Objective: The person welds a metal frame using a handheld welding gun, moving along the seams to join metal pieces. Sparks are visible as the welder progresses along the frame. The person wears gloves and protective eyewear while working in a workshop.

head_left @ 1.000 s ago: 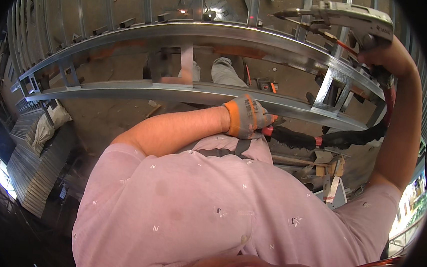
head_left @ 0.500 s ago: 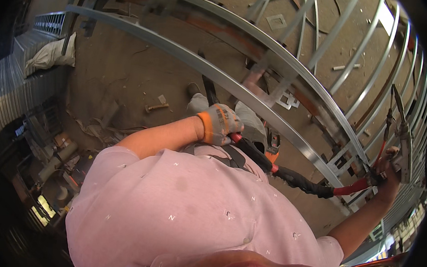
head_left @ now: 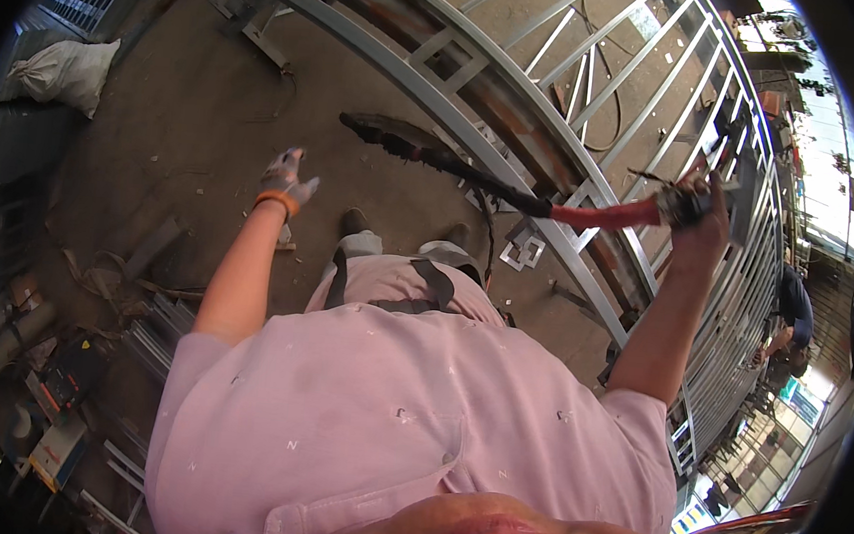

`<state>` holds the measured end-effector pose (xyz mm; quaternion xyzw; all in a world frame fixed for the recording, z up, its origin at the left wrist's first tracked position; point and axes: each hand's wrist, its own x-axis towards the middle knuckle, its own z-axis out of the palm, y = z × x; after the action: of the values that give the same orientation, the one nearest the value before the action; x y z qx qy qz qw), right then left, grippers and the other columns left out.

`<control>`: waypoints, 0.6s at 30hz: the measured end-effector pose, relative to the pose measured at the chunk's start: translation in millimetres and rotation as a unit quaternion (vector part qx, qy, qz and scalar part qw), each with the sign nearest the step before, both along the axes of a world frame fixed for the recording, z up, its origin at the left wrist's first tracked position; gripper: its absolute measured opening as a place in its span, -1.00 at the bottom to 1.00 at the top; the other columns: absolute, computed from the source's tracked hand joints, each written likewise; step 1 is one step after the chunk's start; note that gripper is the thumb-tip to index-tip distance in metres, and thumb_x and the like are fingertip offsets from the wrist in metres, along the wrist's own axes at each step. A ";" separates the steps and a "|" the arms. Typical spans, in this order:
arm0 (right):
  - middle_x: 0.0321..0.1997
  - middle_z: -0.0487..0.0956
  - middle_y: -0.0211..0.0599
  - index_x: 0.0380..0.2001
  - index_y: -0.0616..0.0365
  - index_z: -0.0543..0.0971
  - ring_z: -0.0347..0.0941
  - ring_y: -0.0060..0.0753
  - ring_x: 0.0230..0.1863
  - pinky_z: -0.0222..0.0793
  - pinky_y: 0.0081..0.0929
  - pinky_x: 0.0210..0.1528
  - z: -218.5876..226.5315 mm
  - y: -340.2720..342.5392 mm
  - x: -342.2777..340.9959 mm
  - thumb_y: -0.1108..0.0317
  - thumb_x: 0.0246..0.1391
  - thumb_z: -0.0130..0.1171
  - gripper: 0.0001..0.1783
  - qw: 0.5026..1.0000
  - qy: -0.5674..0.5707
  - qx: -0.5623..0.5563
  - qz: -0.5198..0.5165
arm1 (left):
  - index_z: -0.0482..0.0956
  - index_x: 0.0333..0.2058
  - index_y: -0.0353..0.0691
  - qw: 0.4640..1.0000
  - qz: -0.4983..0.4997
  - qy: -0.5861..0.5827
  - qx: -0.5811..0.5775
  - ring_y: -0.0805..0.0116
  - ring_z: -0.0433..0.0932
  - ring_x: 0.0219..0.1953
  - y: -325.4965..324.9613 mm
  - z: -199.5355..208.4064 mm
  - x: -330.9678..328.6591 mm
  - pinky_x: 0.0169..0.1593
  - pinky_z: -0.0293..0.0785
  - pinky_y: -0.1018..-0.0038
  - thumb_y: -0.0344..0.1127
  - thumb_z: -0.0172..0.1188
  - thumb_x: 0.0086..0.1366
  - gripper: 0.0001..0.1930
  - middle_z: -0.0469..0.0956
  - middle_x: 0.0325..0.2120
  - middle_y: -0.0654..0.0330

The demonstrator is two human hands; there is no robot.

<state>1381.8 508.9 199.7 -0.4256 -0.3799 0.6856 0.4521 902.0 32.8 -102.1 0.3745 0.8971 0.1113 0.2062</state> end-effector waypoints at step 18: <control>-0.43 0.62 -0.32 -0.24 0.04 0.59 0.58 -0.16 -0.46 0.63 -0.10 -0.36 -223.7 183.7 -297.5 0.15 0.42 0.29 -0.78 0.960 -0.158 -0.231 0.026 | 0.48 0.35 -0.17 0.872 0.302 -0.302 -0.241 -0.11 0.59 0.23 -334.0 -31.6 131.3 0.30 0.51 0.14 0.03 0.42 0.26 -0.26 0.59 0.22 -0.14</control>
<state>1084.3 692.6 -24.0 -0.6113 -0.2888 0.6902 0.2580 1033.3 -301.2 -133.7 -0.0275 0.8593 0.0565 0.5076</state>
